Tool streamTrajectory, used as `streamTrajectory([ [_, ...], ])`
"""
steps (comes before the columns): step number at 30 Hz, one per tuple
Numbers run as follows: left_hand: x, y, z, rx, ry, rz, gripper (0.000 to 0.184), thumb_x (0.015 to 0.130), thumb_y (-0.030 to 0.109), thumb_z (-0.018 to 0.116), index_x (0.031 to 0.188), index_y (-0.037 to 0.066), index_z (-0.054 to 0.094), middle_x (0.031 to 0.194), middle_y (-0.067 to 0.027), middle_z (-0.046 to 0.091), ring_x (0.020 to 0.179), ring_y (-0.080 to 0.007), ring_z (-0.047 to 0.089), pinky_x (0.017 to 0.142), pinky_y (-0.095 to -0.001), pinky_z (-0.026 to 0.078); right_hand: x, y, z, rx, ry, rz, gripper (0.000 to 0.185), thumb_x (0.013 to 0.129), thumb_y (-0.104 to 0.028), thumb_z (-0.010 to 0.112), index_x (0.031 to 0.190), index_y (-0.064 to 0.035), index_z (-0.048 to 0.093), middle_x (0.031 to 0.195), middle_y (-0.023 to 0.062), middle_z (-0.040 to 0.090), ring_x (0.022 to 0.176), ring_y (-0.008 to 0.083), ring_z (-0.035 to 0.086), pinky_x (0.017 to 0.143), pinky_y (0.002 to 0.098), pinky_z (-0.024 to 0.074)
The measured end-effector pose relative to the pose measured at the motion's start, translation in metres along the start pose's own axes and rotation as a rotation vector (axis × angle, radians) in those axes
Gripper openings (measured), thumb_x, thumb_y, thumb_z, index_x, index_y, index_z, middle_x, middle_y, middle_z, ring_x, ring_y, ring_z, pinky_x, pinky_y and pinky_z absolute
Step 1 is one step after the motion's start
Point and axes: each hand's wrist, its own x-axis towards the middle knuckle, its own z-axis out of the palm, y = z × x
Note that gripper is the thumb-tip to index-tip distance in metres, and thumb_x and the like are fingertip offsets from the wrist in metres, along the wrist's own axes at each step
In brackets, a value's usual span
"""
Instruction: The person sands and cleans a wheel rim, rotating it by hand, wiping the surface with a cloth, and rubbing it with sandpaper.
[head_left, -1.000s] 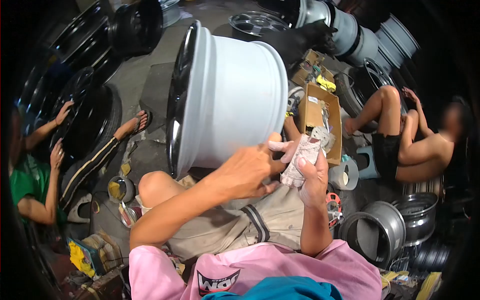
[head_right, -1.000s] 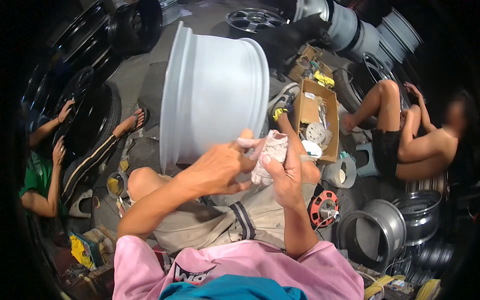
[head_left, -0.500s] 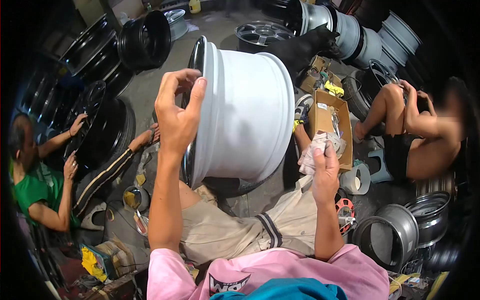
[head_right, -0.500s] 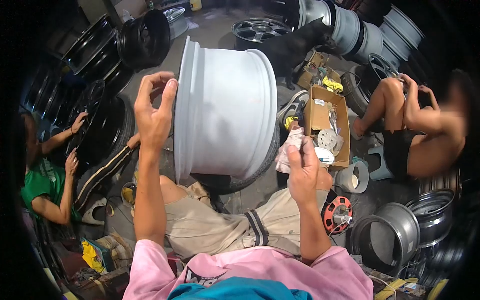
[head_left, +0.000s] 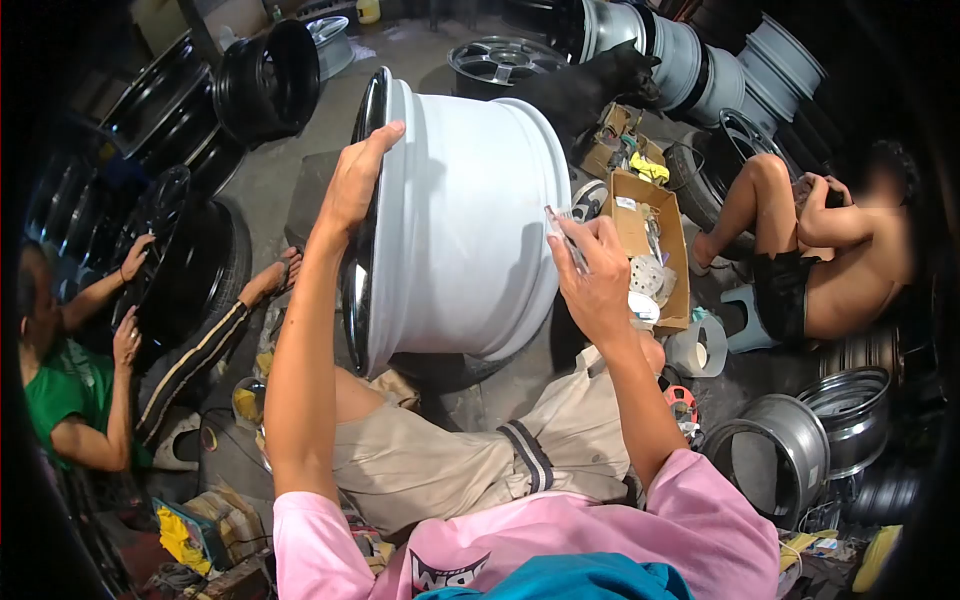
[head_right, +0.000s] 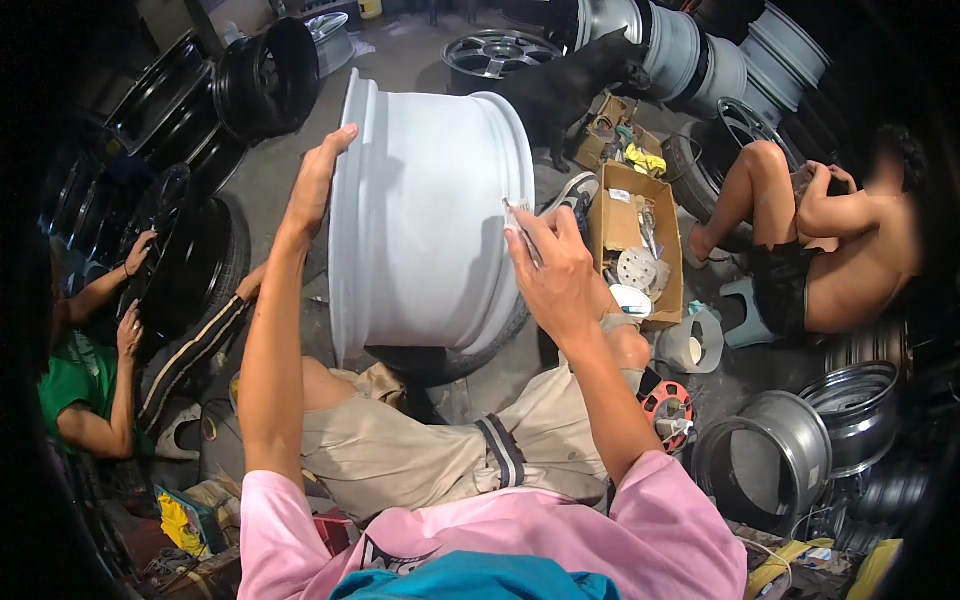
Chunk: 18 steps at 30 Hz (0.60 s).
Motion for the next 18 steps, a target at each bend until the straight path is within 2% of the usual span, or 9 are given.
streamTrajectory([
  [2,0.001,-0.005,0.005,-0.099,0.043,0.011,0.061,0.101,0.057,0.059,0.098,-0.002,0.073,0.087,-0.0054,0.068,0.080,-0.0130,0.060,0.075,-0.0288,0.045,0.004,0.002,0.009,-0.093,-0.012,-0.036,0.029,0.095,-0.011,0.077,0.123,-0.0039,0.077,0.093,0.0125,0.059,0.081,0.0295,0.062,0.075,0.0436,0.0515],
  [8,-0.003,-0.004,0.007,-0.128,0.054,0.045,0.058,0.103,0.054,0.058,0.097,-0.003,0.074,0.083,-0.0042,0.068,0.078,-0.0120,0.061,0.071,-0.0279,0.045,0.002,-0.001,0.028,-0.266,0.002,-0.042,0.031,0.096,-0.012,0.075,0.126,-0.0037,0.075,0.097,0.0130,0.057,0.084,0.0304,0.061,0.078,0.0454,0.0497],
  [15,-0.001,-0.005,0.010,-0.161,0.078,0.014,0.053,0.103,0.051,0.060,0.093,0.000,0.072,0.080,-0.0024,0.067,0.071,-0.0098,0.059,0.066,-0.0264,0.043,0.009,-0.001,0.039,-0.237,0.026,-0.048,0.031,0.096,-0.010,0.074,0.127,-0.0022,0.074,0.097,0.0146,0.057,0.086,0.0334,0.062,0.079,0.0474,0.0499],
  [18,-0.003,-0.004,0.012,-0.188,0.087,0.028,0.052,0.103,0.050,0.060,0.091,0.001,0.072,0.080,-0.0018,0.066,0.070,-0.0094,0.058,0.065,-0.0270,0.043,-0.002,-0.002,0.038,-0.161,0.020,-0.007,0.031,0.098,-0.008,0.071,0.126,0.0024,0.073,0.102,0.0181,0.060,0.090,0.0368,0.064,0.079,0.0477,0.0511],
])
